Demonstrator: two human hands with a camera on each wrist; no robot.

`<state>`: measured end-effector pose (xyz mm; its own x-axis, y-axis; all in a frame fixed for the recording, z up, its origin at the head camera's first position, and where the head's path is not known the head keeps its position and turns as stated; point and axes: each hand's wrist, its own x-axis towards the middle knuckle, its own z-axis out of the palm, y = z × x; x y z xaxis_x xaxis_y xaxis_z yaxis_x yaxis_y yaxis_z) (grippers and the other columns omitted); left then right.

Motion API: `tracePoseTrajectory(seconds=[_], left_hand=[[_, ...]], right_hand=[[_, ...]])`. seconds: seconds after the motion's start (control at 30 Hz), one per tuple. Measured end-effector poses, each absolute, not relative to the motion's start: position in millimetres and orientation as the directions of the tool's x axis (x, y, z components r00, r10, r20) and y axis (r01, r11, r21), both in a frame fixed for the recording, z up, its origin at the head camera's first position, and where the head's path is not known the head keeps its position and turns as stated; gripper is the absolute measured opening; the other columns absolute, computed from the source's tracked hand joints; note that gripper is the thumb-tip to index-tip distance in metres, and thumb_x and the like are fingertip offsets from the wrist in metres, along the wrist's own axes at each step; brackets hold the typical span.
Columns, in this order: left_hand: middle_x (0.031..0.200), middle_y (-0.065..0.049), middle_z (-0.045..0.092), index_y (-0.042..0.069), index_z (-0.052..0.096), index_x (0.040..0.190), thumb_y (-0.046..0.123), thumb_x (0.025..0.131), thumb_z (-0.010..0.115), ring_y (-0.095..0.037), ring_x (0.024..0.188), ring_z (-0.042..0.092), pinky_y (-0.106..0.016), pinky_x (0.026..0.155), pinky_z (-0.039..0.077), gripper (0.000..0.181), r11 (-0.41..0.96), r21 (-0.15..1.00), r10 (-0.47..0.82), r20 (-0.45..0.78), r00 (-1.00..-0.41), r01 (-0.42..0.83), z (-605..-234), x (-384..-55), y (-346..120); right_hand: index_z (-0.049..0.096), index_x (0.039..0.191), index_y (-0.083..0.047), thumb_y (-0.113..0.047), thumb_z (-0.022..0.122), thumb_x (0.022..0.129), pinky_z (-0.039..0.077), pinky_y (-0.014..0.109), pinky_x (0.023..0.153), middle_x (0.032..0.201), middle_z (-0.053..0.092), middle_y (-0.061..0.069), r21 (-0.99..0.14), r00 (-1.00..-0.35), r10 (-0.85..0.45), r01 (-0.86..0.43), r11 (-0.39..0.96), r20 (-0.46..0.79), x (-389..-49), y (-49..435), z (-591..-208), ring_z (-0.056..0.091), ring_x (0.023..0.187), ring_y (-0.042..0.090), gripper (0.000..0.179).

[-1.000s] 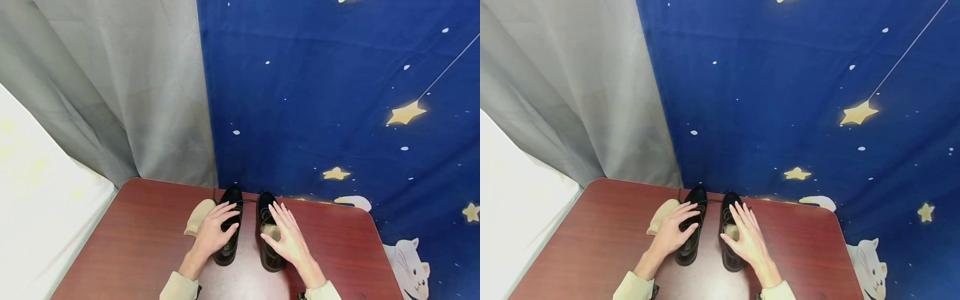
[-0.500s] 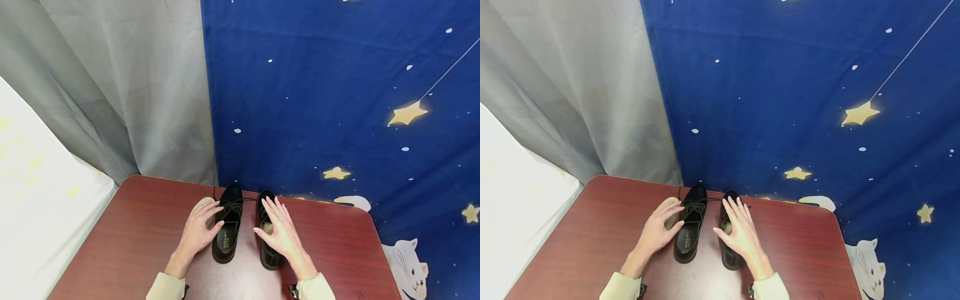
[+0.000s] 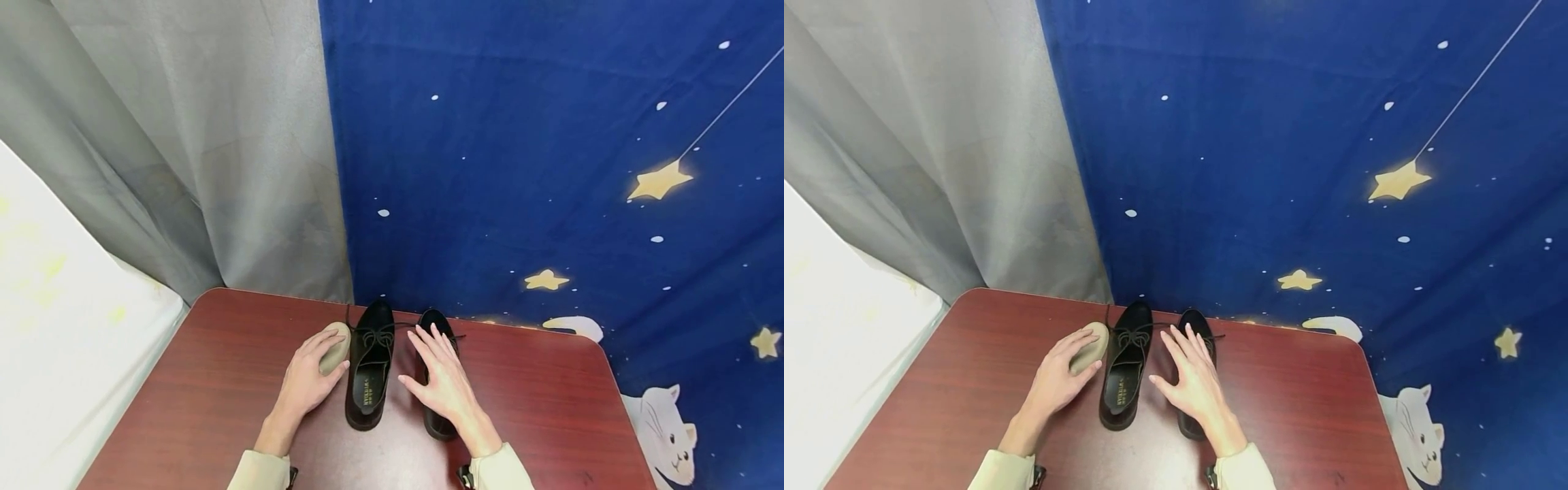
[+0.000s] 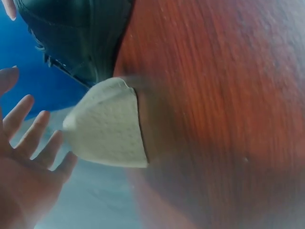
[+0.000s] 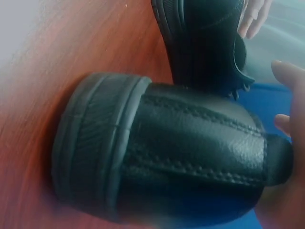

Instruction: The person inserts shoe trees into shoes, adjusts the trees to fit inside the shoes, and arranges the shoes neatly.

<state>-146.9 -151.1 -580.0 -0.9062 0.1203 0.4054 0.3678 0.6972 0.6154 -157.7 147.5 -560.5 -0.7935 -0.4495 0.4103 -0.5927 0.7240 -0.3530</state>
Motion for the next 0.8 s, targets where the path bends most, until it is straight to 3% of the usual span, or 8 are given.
tracePoseTrajectory(seconds=[0.57, 0.8], left_hand=[[0.143, -0.007, 0.055, 0.015, 0.067, 0.129, 0.028, 0.083, 0.079, -0.033, 0.137, 0.043, -0.054, 0.106, 0.038, 0.050, 0.706, 0.658, 0.094, 0.279, -0.956, 0.262, -591.6, -146.0, -164.6], [0.145, -0.006, 0.054, 0.016, 0.066, 0.130, 0.029, 0.083, 0.080, -0.032, 0.139, 0.042, -0.054, 0.106, 0.038, 0.051, 0.704, 0.667, 0.091, 0.256, -0.962, 0.244, -595.2, -143.9, -169.2]], right_hand=[[0.049, 0.147, -0.013, -0.044, 0.075, 0.084, 0.027, 0.057, 0.114, 0.145, 0.053, 0.008, -0.370, -0.786, -0.467, -0.608, 0.703, 0.405, -163.2, 134.5, -559.8, 0.034, 0.144, 0.034, 0.075], [0.050, 0.147, -0.014, -0.043, 0.075, 0.083, 0.030, 0.050, 0.115, 0.143, 0.056, 0.002, -0.372, -0.805, -0.466, -0.587, 0.719, 0.369, -165.0, 132.2, -557.5, 0.041, 0.140, 0.028, 0.074]])
